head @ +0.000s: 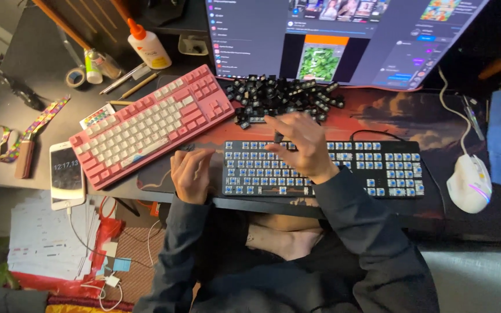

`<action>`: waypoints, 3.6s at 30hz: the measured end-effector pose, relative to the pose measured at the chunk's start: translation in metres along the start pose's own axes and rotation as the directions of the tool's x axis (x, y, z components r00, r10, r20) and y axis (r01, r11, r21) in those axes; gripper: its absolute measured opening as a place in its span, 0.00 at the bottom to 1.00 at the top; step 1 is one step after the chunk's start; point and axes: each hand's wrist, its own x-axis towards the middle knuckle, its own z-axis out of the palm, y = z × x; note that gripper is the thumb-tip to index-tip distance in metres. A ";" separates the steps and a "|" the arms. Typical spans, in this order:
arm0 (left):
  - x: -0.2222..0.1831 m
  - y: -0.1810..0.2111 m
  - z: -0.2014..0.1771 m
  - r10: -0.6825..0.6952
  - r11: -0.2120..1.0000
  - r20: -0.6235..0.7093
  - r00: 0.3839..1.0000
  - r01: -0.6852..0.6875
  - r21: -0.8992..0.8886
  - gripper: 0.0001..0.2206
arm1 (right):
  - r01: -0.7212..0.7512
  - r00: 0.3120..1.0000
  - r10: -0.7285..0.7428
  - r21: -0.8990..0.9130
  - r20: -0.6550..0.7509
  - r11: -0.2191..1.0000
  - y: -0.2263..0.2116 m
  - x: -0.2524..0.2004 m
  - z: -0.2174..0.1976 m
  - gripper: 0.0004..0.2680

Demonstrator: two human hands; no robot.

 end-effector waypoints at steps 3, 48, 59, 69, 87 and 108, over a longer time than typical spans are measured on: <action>0.004 0.010 0.001 -0.025 0.998 0.027 0.999 0.027 -0.057 0.09 | -0.105 0.993 0.110 0.132 -0.033 0.986 0.002 -0.019 0.011 0.17; 0.013 0.054 -0.001 0.015 0.998 0.256 0.967 0.002 -0.067 0.09 | -0.271 0.874 0.371 -0.318 0.315 0.909 -0.011 -0.057 -0.100 0.04; -0.007 0.019 0.006 -0.203 0.979 0.394 0.896 0.173 0.111 0.10 | -0.411 0.633 0.594 -0.435 0.496 0.801 0.037 -0.069 -0.093 0.10; -0.017 0.011 0.011 -0.187 0.976 0.390 0.902 0.127 0.175 0.12 | -0.259 0.556 0.574 -0.531 0.601 0.807 0.058 -0.073 -0.082 0.11; -0.023 0.004 0.014 -0.169 0.977 0.384 0.908 0.102 0.189 0.13 | -0.202 0.556 0.573 -0.571 0.602 0.796 0.044 -0.064 -0.086 0.07; -0.024 0.004 0.014 -0.201 0.972 0.410 0.890 0.127 0.199 0.15 | -0.653 0.265 0.747 -0.457 0.610 0.604 0.015 0.013 -0.104 0.18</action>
